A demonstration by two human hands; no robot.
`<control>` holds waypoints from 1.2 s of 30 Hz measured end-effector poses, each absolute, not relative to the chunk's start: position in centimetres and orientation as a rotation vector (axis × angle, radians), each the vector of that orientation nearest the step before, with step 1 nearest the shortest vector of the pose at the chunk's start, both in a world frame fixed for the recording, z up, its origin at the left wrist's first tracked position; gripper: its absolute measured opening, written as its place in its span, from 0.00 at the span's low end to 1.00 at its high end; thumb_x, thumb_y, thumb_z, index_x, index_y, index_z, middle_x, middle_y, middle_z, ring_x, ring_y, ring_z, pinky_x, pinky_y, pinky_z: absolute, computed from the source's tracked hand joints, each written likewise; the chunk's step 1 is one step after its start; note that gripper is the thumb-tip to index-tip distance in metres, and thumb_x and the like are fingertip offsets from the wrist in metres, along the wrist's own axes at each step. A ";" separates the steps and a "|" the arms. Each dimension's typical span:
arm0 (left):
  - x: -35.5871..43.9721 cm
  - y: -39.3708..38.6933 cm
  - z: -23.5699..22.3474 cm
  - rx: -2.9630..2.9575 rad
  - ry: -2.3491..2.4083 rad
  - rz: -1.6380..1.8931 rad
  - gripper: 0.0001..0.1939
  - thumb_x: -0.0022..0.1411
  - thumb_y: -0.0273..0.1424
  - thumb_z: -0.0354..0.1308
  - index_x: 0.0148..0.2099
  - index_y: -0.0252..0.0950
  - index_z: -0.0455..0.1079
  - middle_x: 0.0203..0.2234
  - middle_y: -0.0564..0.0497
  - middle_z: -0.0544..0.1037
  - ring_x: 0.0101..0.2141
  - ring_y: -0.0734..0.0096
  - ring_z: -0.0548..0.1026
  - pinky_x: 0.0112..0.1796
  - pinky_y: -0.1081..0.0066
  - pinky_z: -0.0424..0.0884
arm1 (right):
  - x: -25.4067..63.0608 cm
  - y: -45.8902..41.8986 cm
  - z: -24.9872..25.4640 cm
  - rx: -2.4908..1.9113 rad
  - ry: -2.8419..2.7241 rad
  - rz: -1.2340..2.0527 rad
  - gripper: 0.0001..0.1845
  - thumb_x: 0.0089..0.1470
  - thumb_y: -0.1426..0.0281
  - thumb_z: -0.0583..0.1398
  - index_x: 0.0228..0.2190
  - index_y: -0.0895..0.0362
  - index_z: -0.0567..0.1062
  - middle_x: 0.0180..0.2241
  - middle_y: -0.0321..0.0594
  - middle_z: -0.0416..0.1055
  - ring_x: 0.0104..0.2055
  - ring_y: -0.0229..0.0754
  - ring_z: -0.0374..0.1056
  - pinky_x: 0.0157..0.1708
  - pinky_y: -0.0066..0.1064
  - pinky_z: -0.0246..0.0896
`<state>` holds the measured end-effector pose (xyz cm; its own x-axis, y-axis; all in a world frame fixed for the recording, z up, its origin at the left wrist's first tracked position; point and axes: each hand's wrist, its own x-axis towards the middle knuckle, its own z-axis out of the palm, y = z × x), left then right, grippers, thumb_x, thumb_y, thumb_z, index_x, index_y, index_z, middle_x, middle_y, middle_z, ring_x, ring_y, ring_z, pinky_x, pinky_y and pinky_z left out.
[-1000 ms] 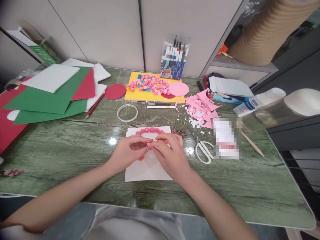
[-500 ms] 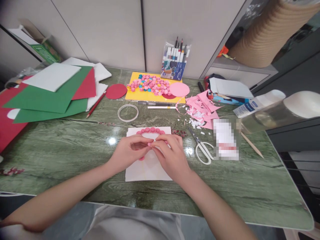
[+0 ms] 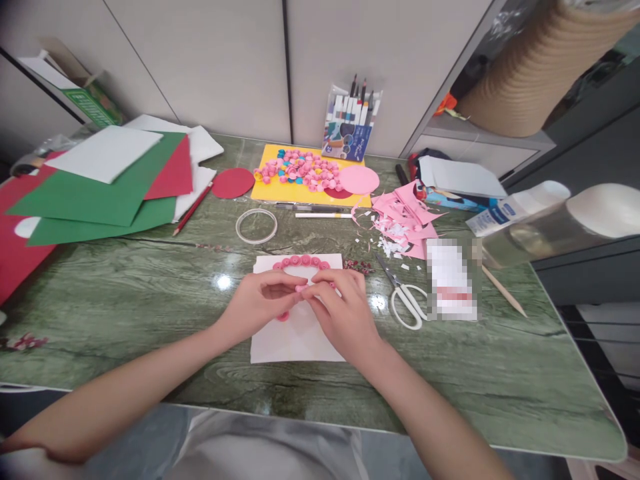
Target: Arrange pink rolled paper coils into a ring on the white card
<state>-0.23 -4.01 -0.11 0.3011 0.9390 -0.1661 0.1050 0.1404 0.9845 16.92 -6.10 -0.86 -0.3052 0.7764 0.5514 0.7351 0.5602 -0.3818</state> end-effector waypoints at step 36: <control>-0.7 -3.4 -0.9 0.834 0.962 0.815 0.13 0.48 0.27 0.66 0.39 0.34 0.75 0.29 0.52 0.78 0.30 0.73 0.77 0.31 0.76 0.71 | 22.1 -4.3 0.0 -1.390 -1.783 -0.316 0.02 0.53 0.70 0.58 0.31 0.54 0.72 0.28 0.37 0.73 0.31 0.40 0.69 0.34 0.31 0.61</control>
